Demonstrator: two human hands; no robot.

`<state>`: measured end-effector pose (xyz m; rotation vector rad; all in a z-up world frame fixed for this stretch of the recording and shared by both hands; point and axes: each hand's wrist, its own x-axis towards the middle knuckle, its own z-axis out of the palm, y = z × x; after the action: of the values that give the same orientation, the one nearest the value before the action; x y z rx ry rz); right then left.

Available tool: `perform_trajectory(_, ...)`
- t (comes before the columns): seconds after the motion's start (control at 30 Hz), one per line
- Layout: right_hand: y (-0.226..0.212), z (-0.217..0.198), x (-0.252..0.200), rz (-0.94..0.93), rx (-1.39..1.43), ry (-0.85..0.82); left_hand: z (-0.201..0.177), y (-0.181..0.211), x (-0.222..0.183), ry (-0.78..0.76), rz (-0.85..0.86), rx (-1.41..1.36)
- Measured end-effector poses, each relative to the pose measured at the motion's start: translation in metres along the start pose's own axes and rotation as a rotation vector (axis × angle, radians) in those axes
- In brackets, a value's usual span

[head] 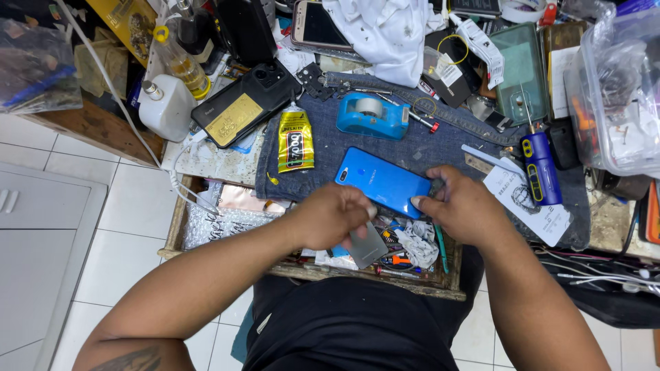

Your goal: The person applies adhesive from a tube onto a mobile phone and uses a small piece of tape from a dispenser to secure the assembly. They press the device edges by hand, turn it over, and power it on to see the startup screens and app drawer.

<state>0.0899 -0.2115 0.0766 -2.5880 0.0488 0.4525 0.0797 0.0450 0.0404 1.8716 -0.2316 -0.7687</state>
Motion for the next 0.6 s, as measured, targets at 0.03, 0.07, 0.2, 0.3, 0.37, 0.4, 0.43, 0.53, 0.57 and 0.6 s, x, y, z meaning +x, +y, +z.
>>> perform_trajectory(0.03, -0.001, -0.004, 0.004, -0.093, -0.045, 0.051, -0.009, 0.003, 0.001, 0.192, 0.248, 0.319)
perform_trajectory(0.07, -0.003, -0.008, 0.008, -0.186, -0.090, 0.103, -0.017, 0.007, 0.005, 0.384, 0.496, 0.637)
perform_trajectory(0.2, -0.021, -0.021, 0.053, -0.548, -0.143, 0.350, -0.052, 0.028, 0.049, 0.687, 0.797, 0.992)
perform_trajectory(0.3, -0.038, -0.033, 0.092, -0.794, -0.199, 0.182, -0.053, 0.034, 0.075, 0.707, 0.613, 1.124)
perform_trajectory(0.37, -0.036, -0.039, 0.101, -0.820, -0.216, 0.137, -0.055, 0.025, 0.083, 0.624, 0.549, 1.012)
perform_trajectory(0.4, -0.033, -0.041, 0.104, -0.829, -0.223, 0.111, -0.055, 0.020, 0.086, 0.576, 0.517, 0.952)
perform_trajectory(0.43, -0.033, -0.043, 0.109, -0.759, -0.235, 0.064, -0.055, 0.016, 0.088, 0.572, 0.521, 0.952)
perform_trajectory(0.53, -0.036, -0.048, 0.130, -0.538, -0.208, -0.126, -0.055, 0.011, 0.087, 0.558, 0.509, 0.948)
perform_trajectory(0.57, -0.038, -0.051, 0.140, -0.453, -0.155, -0.207, -0.056, 0.014, 0.088, 0.551, 0.505, 0.954)
perform_trajectory(0.6, -0.037, -0.052, 0.145, -0.369, -0.100, -0.288, -0.056, 0.017, 0.088, 0.544, 0.500, 0.960)
